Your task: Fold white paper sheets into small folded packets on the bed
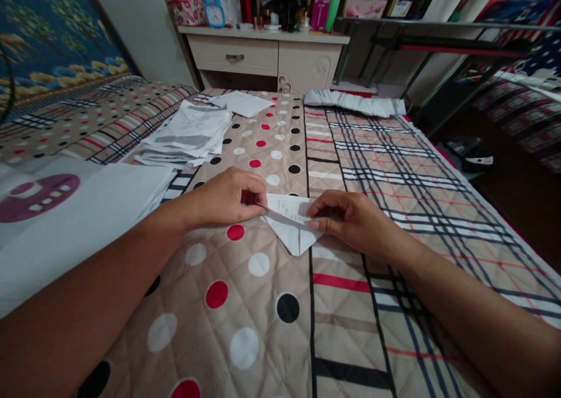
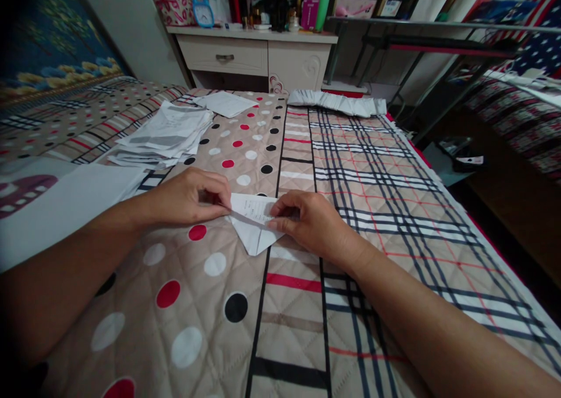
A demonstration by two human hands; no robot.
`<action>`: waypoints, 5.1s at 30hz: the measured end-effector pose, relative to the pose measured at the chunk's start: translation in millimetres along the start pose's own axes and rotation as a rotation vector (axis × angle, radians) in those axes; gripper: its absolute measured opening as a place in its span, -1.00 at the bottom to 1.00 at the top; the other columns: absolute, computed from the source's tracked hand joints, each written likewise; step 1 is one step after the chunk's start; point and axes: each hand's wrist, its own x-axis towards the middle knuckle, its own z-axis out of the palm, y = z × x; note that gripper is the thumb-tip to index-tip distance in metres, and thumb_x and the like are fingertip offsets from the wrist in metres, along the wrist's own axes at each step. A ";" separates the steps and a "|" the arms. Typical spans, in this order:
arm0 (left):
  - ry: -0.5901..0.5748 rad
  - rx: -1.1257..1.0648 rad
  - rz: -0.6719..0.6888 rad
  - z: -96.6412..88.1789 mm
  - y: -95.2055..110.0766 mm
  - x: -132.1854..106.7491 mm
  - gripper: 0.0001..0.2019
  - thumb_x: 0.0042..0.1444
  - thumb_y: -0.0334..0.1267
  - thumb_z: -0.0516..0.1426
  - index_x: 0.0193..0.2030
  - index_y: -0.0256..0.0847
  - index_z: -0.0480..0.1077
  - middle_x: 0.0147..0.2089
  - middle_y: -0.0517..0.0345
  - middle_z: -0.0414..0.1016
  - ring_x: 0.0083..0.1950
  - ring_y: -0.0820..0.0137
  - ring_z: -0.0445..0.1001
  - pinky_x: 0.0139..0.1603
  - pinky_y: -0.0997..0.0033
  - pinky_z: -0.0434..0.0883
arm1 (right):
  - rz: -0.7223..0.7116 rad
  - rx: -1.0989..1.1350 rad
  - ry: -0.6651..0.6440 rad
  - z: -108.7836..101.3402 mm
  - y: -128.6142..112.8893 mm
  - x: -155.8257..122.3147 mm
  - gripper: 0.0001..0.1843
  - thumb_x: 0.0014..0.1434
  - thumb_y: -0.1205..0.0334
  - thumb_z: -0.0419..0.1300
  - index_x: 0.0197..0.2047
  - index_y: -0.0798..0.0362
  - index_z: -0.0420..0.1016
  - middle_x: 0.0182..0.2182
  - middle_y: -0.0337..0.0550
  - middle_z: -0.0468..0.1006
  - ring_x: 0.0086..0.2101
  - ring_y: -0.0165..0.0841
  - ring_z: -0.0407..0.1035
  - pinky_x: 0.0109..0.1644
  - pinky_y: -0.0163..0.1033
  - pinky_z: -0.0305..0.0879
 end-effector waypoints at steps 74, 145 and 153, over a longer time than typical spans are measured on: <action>0.514 -1.006 -0.445 29.0 14.7 32.2 -0.67 -0.12 -0.22 0.36 -0.19 -0.31 0.51 -0.20 0.07 0.60 -0.28 0.40 0.54 -0.25 0.45 0.44 | 0.313 0.772 0.044 10.0 -4.6 5.2 -0.39 -0.22 0.18 0.48 -0.07 0.09 0.43 -0.22 -0.09 0.63 -0.36 -0.29 0.53 -0.30 -0.23 0.44; 0.301 0.589 0.301 22.2 -1.4 6.9 -0.82 0.10 -0.53 0.10 -0.31 -0.22 0.48 -0.25 0.11 0.54 -0.14 0.29 0.47 -0.10 0.23 0.38 | -0.592 -0.807 0.068 -22.3 28.4 2.0 -0.86 0.24 0.39 0.08 -0.32 0.10 0.44 -0.35 -0.11 0.48 -0.30 -0.32 0.30 -0.23 -0.25 0.21; 0.159 0.443 0.248 31.4 12.6 3.8 -0.85 0.17 -0.38 0.14 -0.14 -0.26 0.50 -0.10 0.03 0.54 -0.07 0.27 0.47 0.01 0.20 0.38 | -0.503 -0.546 -0.005 -22.6 27.3 -1.1 -0.86 0.06 0.46 0.14 -0.31 0.12 0.49 -0.22 -0.05 0.50 -0.20 -0.29 0.36 -0.12 -0.25 0.25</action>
